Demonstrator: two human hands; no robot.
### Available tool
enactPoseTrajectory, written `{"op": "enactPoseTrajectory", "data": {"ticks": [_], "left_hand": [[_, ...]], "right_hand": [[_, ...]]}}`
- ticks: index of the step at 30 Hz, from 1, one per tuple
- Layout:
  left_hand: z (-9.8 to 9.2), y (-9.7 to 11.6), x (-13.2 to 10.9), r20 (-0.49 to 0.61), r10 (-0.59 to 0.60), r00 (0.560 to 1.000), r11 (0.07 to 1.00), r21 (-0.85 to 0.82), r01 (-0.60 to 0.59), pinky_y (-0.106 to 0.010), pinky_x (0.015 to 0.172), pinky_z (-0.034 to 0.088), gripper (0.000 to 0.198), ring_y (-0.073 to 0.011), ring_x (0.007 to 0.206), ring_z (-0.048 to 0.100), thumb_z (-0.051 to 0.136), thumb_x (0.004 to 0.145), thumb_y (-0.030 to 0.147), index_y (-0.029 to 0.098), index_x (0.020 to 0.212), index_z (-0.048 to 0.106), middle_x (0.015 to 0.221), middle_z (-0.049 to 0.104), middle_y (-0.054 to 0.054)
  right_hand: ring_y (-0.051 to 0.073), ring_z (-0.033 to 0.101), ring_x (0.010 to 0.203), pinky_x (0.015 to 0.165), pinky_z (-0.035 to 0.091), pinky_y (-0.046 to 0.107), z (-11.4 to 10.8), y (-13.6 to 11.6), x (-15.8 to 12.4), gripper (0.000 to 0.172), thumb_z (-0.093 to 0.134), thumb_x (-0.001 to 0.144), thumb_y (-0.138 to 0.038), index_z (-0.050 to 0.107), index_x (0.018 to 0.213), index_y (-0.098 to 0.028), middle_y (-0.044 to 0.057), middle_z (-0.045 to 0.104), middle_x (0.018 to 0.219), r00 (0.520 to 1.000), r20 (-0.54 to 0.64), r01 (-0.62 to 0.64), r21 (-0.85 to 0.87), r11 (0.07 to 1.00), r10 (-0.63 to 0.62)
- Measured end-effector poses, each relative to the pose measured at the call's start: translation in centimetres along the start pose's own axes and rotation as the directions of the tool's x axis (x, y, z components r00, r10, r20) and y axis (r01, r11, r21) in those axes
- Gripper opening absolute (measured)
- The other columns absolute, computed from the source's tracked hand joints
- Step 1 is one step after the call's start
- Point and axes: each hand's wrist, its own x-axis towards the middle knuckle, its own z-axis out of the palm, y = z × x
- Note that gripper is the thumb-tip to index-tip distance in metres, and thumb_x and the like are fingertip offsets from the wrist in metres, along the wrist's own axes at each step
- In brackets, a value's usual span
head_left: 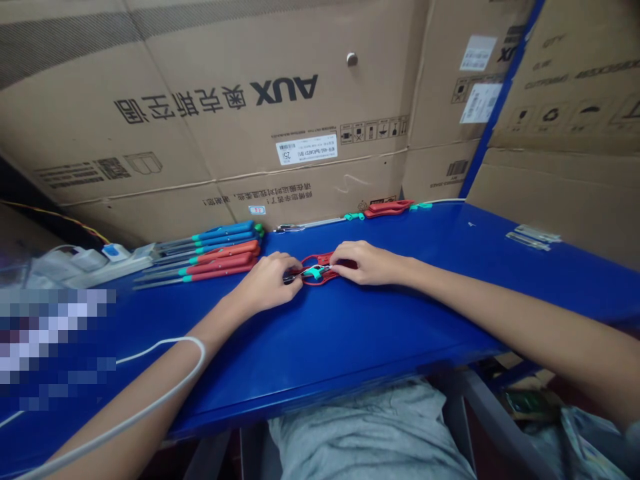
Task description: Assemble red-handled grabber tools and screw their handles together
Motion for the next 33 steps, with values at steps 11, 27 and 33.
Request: {"op": "enactPoseTrajectory", "data": {"ticks": [11, 27, 33], "left_hand": [[-0.01, -0.02, 0.13, 0.013, 0.024, 1.0, 0.999, -0.026, -0.024, -0.031, 0.067, 0.051, 0.018, -0.0212, 0.073, 0.065, 0.053, 0.076, 0.018, 0.018, 0.083, 0.07, 0.083, 0.071, -0.006], [0.07, -0.2, 0.01, -0.041, 0.036, 0.998, 0.997, -0.062, -0.039, -0.031, 0.065, 0.05, 0.01, -0.0191, 0.071, 0.062, 0.053, 0.081, 0.02, 0.019, 0.081, 0.062, 0.081, 0.068, -0.005], [0.05, -0.2, 0.0, -0.067, 0.021, 0.998, 0.993, -0.116, -0.029, -0.031, 0.065, 0.049, 0.016, -0.0196, 0.073, 0.063, 0.048, 0.087, 0.027, 0.018, 0.084, 0.061, 0.083, 0.068, -0.006]], "right_hand": [[0.019, 0.062, 0.085, 0.08, 0.048, 0.033, -0.01, -0.16, -0.03, 0.016, 0.054, 0.093, -0.022, 0.068, 0.093, -0.014, 0.01, 0.069, 0.092, 0.998, -0.056, 0.016, 0.013, 1.0, -0.015], [0.019, 0.064, 0.087, 0.081, 0.048, 0.032, 0.1, -0.07, 0.0, 0.016, 0.053, 0.092, -0.022, 0.068, 0.093, -0.015, 0.009, 0.07, 0.094, 0.995, -0.099, 0.017, 0.036, 0.999, -0.013], [0.018, 0.064, 0.086, 0.078, 0.048, 0.031, 0.0, -0.04, -0.04, 0.016, 0.051, 0.093, -0.023, 0.065, 0.095, -0.015, 0.008, 0.07, 0.095, 0.994, -0.097, -0.033, 0.099, 0.995, 0.043]]}}
